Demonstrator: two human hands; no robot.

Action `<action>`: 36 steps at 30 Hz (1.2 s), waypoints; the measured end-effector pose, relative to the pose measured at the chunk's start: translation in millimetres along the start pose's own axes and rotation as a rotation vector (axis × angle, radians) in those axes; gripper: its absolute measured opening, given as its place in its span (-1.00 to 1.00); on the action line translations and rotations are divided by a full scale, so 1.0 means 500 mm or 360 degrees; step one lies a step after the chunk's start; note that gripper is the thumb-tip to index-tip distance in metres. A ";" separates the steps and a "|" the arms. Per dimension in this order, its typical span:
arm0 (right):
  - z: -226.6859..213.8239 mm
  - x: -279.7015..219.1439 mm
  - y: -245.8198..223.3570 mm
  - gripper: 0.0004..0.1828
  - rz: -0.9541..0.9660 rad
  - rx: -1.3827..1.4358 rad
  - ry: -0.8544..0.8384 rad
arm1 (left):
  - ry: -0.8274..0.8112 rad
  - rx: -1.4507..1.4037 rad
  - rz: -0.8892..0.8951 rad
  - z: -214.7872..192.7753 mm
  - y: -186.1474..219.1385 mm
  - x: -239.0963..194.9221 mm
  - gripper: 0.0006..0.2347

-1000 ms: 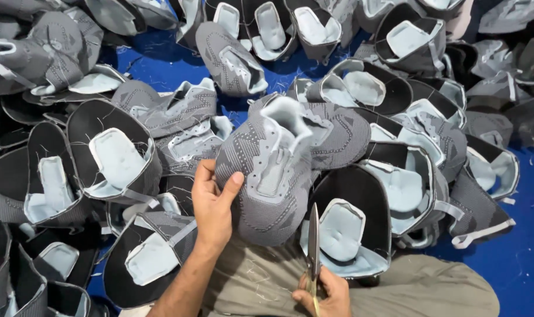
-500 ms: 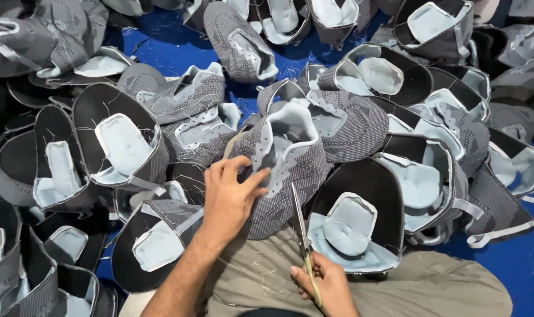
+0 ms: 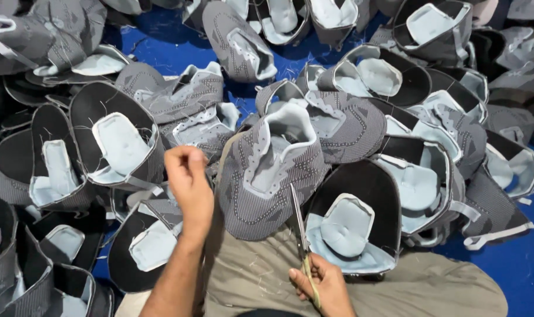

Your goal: Trimming excess fabric from shoe upper components using scissors.

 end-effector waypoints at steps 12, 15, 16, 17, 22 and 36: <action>0.038 -0.016 -0.148 -0.55 -0.0418 0.0485 -0.0459 | -0.0332 0.0682 0.0094 0.076 0.048 -0.033 -0.48; 0.026 0.014 -0.149 -0.62 -0.0238 0.0460 -0.0237 | -0.0425 0.0000 -0.0371 0.076 0.030 -0.043 -0.51; 0.014 0.024 -0.132 -0.63 -0.0089 0.0529 -0.0073 | -0.0466 -0.0478 -0.0538 0.082 0.024 -0.050 -0.55; 0.014 0.024 -0.119 -0.63 -0.0094 0.0537 -0.0079 | -0.0469 -0.0470 -0.0531 0.066 0.061 -0.041 -0.55; -0.010 -0.009 -0.094 -0.71 -0.0566 0.0317 -0.0068 | -0.0079 0.0406 0.0042 0.015 0.193 -0.010 -0.63; -0.075 0.021 -0.004 -0.72 -0.0589 0.0584 0.0169 | -0.0813 0.0759 0.0870 0.400 0.078 -0.062 -0.31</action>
Point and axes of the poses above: each hand's wrist, its own x-axis towards the middle knuckle, its own z-axis out of the palm, y = z × x, the point moved 8 cm from there along x, towards the middle knuckle, and after that the axes turned 1 degree about x, right-handed, at the moved point
